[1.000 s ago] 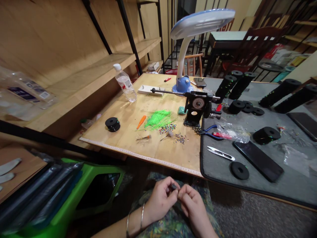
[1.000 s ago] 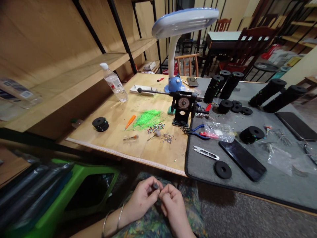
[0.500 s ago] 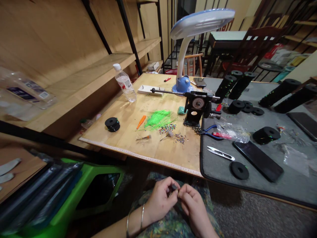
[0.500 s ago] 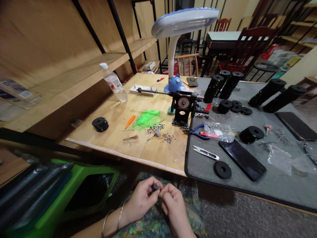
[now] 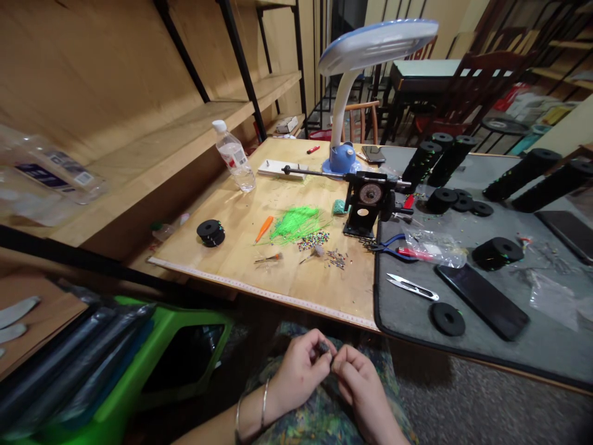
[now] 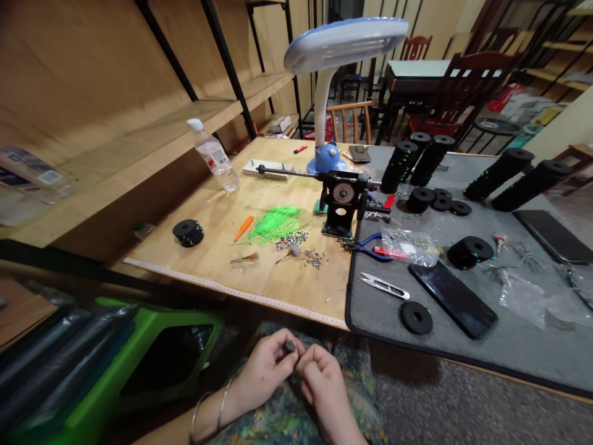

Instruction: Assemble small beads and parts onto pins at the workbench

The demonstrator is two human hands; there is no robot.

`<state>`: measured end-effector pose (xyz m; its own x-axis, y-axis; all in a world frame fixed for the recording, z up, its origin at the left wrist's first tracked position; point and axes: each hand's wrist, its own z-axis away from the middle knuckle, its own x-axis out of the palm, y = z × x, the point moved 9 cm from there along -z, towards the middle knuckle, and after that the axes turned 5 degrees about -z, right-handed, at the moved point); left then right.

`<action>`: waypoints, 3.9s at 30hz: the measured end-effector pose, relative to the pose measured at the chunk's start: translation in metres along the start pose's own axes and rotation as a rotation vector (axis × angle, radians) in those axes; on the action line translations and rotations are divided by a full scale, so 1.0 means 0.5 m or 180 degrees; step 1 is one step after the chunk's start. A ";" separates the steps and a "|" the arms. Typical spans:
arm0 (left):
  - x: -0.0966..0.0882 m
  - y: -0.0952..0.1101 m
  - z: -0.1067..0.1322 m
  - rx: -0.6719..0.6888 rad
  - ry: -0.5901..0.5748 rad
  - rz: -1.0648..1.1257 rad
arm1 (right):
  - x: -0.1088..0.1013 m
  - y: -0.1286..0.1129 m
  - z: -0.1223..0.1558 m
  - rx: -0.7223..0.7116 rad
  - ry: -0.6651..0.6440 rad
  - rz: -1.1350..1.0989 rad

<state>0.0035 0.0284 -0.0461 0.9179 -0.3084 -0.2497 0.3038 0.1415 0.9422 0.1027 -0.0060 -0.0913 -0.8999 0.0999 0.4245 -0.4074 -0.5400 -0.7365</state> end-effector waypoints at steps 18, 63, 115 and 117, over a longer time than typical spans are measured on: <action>0.000 0.009 0.002 0.0126 -0.0008 -0.0303 | -0.005 0.006 -0.005 0.0024 0.0022 -0.0038; -0.001 0.049 0.004 0.0796 -0.0170 -0.1032 | -0.014 -0.010 -0.006 -0.0306 0.0052 0.0455; 0.039 -0.035 0.005 -0.0253 -0.0598 0.0278 | -0.035 -0.024 -0.002 -0.0720 0.0330 0.0452; 0.036 -0.036 0.002 -0.0218 -0.0539 0.0162 | -0.038 -0.022 -0.002 -0.0730 0.0345 0.0458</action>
<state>0.0141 0.0193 -0.0671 0.8782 -0.4523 -0.1553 0.2799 0.2228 0.9338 0.1240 -0.0011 -0.0917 -0.9573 0.1314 0.2574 -0.2878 -0.3534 -0.8901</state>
